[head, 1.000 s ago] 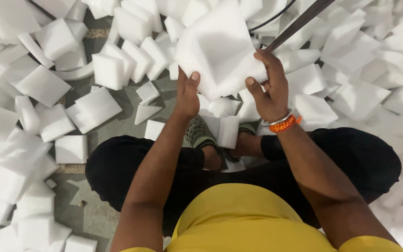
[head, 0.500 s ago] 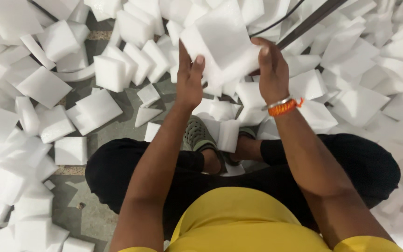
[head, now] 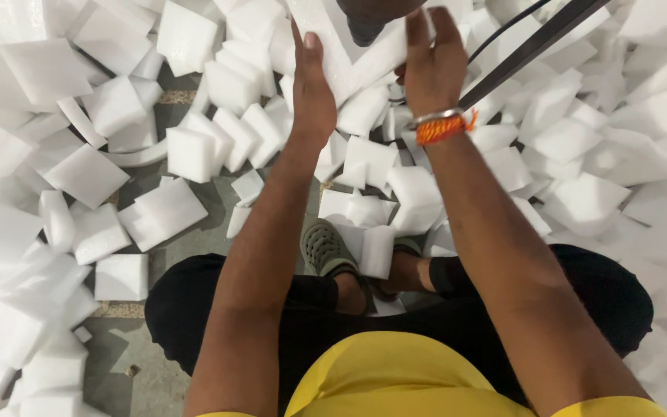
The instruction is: The person sits on the floor surrounded by white foam pieces and repeatedly picks up blocks of foam. They place each block under a wire-cutting tool and press down to slice the foam into smaller pieces, then drop the cut pieces onto the floor.
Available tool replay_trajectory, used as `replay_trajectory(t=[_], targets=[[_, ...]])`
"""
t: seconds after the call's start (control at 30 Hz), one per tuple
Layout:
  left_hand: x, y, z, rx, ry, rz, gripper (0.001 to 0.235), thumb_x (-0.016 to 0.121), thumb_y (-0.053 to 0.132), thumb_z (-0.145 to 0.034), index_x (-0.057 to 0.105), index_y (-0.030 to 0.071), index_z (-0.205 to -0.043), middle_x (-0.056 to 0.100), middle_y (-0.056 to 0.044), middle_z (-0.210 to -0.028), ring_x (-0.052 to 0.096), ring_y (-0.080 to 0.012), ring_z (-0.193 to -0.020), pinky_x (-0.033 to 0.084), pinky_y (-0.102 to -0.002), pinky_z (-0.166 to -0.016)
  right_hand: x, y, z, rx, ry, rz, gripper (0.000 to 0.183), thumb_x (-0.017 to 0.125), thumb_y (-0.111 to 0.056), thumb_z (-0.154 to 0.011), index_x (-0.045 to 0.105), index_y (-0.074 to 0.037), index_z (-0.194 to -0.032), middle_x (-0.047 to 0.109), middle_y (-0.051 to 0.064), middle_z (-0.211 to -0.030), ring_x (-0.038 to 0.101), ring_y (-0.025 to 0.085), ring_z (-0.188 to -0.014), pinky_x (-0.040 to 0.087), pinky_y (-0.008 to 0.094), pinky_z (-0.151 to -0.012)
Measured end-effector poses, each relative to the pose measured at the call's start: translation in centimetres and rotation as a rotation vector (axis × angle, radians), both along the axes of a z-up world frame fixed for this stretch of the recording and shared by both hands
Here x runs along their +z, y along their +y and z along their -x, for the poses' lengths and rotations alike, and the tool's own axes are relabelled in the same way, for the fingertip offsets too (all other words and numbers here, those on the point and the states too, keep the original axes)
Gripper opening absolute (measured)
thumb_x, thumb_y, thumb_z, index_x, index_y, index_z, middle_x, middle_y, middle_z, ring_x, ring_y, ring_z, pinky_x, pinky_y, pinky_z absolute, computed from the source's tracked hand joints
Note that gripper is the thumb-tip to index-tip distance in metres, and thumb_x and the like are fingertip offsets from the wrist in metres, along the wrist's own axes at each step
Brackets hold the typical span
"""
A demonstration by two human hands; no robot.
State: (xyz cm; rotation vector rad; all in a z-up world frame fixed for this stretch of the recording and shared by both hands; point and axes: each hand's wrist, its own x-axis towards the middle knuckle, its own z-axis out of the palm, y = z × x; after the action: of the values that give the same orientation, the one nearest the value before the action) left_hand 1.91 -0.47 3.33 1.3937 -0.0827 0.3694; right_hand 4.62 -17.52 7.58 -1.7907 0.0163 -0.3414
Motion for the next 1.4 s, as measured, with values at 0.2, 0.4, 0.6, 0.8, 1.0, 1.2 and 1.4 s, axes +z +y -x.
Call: replay_trajectory(t=[0.2,0.4,0.6,0.8,1.0,1.2,1.4], targets=[[-1.5,0.9,6.5,-0.063,-0.129,-0.247,0.076,0.040,0.041,-0.116,0.002,0.003,-0.170,0.008,-0.020,-0.177,0.009,-0.0307,-0.166,0.010,-0.041,-0.136,-2.6,-3.9,4.6,0.277,-0.315,0.280,0.035,0.066,-0.038,-0.116,0.066,-0.004,-0.111,0.072,0.005,-0.102,0.067,0.017,-0.089,0.055,0.035,-0.081],[-1.9,1.3,10.8,-0.258,-0.019,-0.075,0.113,0.066,0.044,-0.095,-0.013,0.005,-0.167,0.022,-0.024,-0.172,0.037,-0.0355,-0.155,0.040,-0.048,-0.124,-2.9,-6.1,4.7,0.354,-0.221,0.285,0.057,0.070,-0.033,-0.111,0.045,-0.008,-0.156,0.053,0.018,-0.145,0.060,0.024,-0.127,0.058,0.037,-0.099],[0.5,2.2,11.0,-0.337,-0.186,-0.188,0.111,0.069,0.044,-0.093,-0.002,0.005,-0.167,0.024,-0.021,-0.172,0.038,-0.0315,-0.156,0.040,-0.046,-0.126,-1.9,-5.9,5.4,0.746,-0.117,-0.138,0.075,0.069,-0.024,-0.105,0.023,-0.004,-0.162,0.037,0.018,-0.161,0.042,0.023,-0.145,0.038,0.038,-0.118],[-1.2,1.7,10.7,-0.377,-0.212,-0.180,0.097,0.062,0.040,-0.095,0.013,-0.001,-0.167,0.029,-0.021,-0.172,0.032,-0.0313,-0.160,0.030,-0.044,-0.132,-4.0,-6.0,5.4,0.496,-0.083,-0.172,0.043,0.058,-0.020,-0.114,0.048,0.001,-0.149,0.064,0.006,-0.133,0.058,0.015,-0.121,0.048,0.032,-0.110],[-2.6,2.1,8.8,-0.359,-0.046,-0.064,0.082,0.051,0.029,-0.095,0.024,-0.007,-0.164,0.043,-0.024,-0.164,0.040,-0.0345,-0.153,0.028,-0.040,-0.128,-3.8,-4.5,4.1,0.288,0.010,-0.075,0.035,0.056,-0.019,-0.111,0.056,0.000,-0.141,0.069,0.005,-0.117,0.061,0.014,-0.103,0.052,0.031,-0.095],[-0.9,3.0,8.9,-0.409,-0.121,-0.135,0.087,0.058,0.034,-0.098,0.018,-0.002,-0.166,0.034,-0.021,-0.170,0.031,-0.0346,-0.160,0.024,-0.044,-0.132,-1.9,-3.2,4.8,0.337,-0.073,0.022,0.036,0.057,-0.013,-0.109,0.053,0.000,-0.142,0.071,0.008,-0.121,0.064,0.017,-0.107,0.053,0.033,-0.096],[-0.1,4.3,13.0,-0.338,0.089,-0.415,0.093,0.065,0.045,-0.097,0.018,0.004,-0.166,0.027,-0.026,-0.170,0.028,-0.0375,-0.157,0.027,-0.052,-0.127,-3.3,-3.4,7.2,0.376,-0.054,0.223,0.044,0.064,-0.025,-0.106,0.054,-0.001,-0.141,0.072,0.011,-0.120,0.066,0.020,-0.104,0.053,0.035,-0.093]])
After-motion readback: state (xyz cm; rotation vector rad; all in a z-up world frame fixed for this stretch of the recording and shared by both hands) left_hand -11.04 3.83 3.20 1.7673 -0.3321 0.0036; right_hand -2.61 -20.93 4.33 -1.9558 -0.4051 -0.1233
